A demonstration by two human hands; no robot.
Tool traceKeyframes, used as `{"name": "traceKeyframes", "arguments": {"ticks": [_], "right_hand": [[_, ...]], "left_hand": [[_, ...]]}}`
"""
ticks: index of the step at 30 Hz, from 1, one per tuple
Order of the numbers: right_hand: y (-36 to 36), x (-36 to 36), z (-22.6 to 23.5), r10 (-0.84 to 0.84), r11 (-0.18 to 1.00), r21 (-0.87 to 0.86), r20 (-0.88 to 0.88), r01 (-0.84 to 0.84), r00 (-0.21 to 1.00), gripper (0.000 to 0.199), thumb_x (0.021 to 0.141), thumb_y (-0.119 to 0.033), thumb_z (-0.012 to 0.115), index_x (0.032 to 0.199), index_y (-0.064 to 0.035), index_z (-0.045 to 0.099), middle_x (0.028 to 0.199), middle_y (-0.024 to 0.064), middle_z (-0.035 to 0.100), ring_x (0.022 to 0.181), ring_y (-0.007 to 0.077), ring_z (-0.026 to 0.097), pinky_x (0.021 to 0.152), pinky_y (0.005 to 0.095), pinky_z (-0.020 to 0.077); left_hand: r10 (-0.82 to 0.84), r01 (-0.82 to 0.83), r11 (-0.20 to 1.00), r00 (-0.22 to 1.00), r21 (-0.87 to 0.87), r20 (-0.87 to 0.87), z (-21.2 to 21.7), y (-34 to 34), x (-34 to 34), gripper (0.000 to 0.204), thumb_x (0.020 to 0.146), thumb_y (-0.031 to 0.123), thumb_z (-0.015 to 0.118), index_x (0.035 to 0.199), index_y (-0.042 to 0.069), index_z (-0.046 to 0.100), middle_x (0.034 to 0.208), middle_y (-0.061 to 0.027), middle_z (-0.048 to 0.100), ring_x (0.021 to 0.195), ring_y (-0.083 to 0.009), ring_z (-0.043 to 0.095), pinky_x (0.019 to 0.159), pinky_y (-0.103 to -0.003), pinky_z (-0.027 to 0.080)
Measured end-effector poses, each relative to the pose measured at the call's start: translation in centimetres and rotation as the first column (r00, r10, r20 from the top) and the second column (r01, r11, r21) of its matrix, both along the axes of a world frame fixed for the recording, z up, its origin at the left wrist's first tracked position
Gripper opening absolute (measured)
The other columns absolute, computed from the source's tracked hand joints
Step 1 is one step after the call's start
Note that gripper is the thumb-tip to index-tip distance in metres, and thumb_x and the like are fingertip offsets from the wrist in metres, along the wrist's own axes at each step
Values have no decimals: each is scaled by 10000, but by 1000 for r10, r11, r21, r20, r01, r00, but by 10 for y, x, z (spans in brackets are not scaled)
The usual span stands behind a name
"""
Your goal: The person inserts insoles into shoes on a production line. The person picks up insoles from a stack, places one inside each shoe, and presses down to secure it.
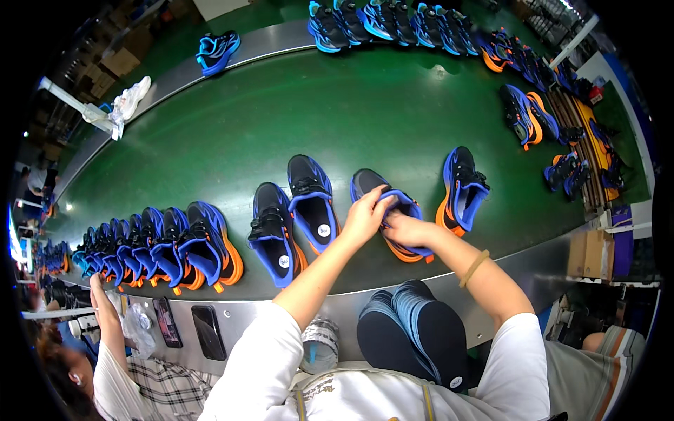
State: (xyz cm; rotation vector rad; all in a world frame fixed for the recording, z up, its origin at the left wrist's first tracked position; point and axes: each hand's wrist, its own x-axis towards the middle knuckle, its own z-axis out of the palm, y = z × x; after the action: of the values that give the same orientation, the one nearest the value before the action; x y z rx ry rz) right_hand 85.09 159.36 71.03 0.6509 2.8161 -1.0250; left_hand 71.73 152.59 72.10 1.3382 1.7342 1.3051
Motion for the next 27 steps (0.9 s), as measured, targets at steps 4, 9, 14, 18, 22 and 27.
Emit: {"name": "traceKeyframes", "arguments": {"ticks": [4,9,14,18,22,27], "right_hand": [[19,5,11,-258,158,-943,247,293,934,367,767,-100,462,1114,-7,534,1136,124,516,1085,191,463,939,292,332],[11,-5,-15,-53,971,-225,135,83,989,395,862,-142,357,1229,0,386,1272,225,374,1192,333,347,1002,387,273],[2,-44,30,148,933,177,604,-312,783,401,841,-114,397,1231,-23,379,1280,203,364,1186,305,360,999,379,275],[5,-38,28,83,917,237,672,-320,736,402,841,-129,392,1230,-27,389,1285,200,365,1189,299,360,1000,377,271],[3,-49,12,37,901,294,681,-319,731,403,841,-144,387,1228,-30,399,1289,198,365,1192,294,359,1001,376,267],[9,-52,11,84,881,269,721,-390,688,406,842,-163,380,1226,-35,411,1295,195,366,1196,286,359,1002,375,261]], "left_hand": [[-19,25,999,982,-29,187,2,-2,-11,326,865,167,513,1130,-23,505,1045,-143,592,980,-163,542,845,-271,417],[-108,117,991,986,70,-124,10,8,1,321,837,198,525,1103,20,531,1035,-191,567,958,-322,552,813,-348,446],[-47,72,992,972,103,-229,5,7,10,300,830,207,541,1055,9,535,879,-177,566,809,-345,559,689,-379,463],[-2,65,974,961,218,-276,2,12,23,273,804,156,580,1019,-3,526,762,-159,517,693,-333,540,590,-377,447],[29,61,968,937,243,-349,-6,15,28,305,798,147,578,1057,1,506,768,-150,504,658,-331,532,582,-373,442],[112,-3,976,866,219,-488,-16,18,30,350,788,145,580,1099,21,478,793,-142,501,640,-334,530,581,-377,448]]}}
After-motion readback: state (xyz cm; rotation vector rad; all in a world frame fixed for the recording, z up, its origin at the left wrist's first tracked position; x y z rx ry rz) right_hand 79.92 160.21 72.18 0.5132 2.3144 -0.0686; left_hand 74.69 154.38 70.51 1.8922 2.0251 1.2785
